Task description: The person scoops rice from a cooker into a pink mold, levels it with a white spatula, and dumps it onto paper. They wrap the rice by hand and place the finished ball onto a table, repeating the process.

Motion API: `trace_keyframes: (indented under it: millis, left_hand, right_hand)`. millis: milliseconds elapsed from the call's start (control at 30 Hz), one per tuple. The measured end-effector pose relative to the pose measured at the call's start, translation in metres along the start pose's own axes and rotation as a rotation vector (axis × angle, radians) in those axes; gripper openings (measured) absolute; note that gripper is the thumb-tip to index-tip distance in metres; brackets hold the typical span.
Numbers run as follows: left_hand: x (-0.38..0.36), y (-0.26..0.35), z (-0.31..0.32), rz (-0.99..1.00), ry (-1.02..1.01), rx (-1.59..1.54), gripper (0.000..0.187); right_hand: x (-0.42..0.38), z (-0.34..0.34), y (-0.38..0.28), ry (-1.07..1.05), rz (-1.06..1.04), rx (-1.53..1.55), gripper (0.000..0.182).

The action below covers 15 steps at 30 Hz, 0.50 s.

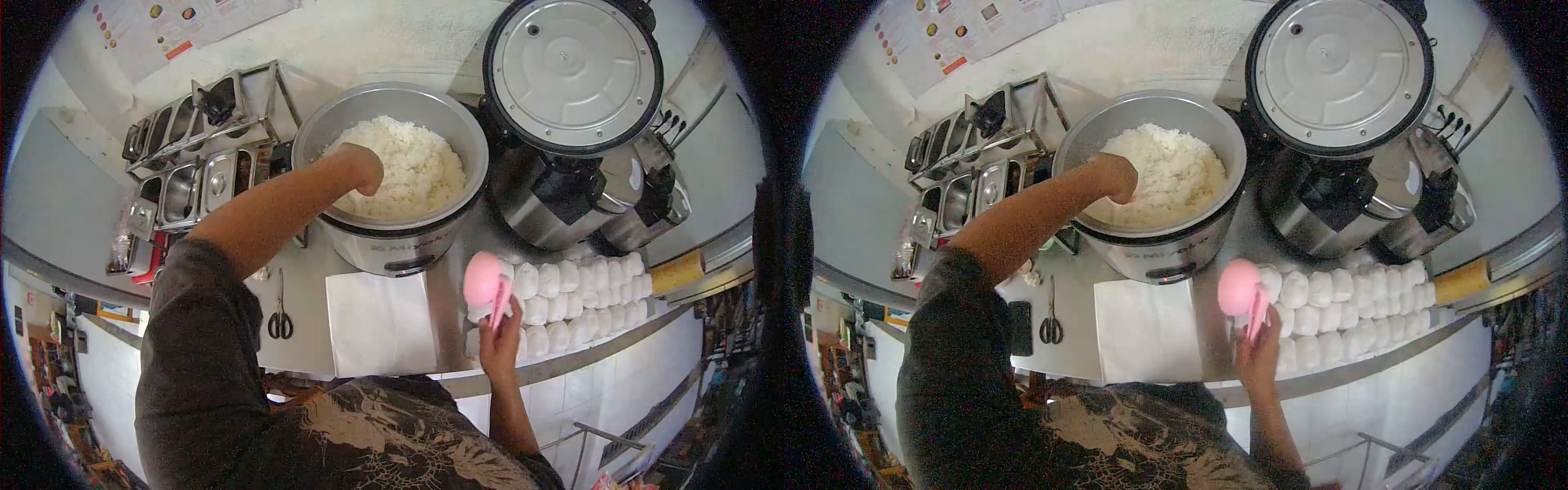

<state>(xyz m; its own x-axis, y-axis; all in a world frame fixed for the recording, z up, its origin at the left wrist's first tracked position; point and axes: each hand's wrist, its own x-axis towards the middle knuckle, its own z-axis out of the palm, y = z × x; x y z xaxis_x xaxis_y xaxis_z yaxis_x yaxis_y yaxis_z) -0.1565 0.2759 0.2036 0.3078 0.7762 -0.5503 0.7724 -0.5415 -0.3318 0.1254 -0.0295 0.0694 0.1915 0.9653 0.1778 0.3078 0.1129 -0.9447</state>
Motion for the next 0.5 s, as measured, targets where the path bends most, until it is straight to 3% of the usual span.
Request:
trace_keyframes:
  millis: [100, 200, 367, 433, 467, 500]
  left_hand:
    - [0.02, 0.001, -0.002, -0.026, -0.19, -0.07, 0.03]
    - [0.082, -0.011, 0.053, -0.02, 0.042, -0.008, 0.028]
    - [0.038, -0.001, 0.011, -0.236, -0.212, -0.208, 0.032]
    - [0.045, 0.0, 0.011, -0.263, -0.248, -0.236, 0.033]
    - [0.053, 0.0, 0.015, -0.26, -0.247, -0.232, 0.033]
    - [0.06, 0.001, 0.018, -0.249, -0.244, -0.229, 0.033]
  right_hand:
    - [0.02, -0.021, -0.026, 0.107, -0.064, -0.075, 0.058]
    - [0.055, -0.03, -0.076, 0.092, -0.215, -0.169, 0.056]
    - [0.143, -0.008, -0.159, 0.033, -0.665, -0.577, 0.046]
    - [0.182, 0.015, -0.18, -0.044, -0.712, -0.589, 0.044]
    - [0.196, 0.029, -0.191, -0.026, -0.664, -0.709, 0.039]
    - [0.204, 0.039, -0.213, -0.081, -0.5, -0.826, 0.049]
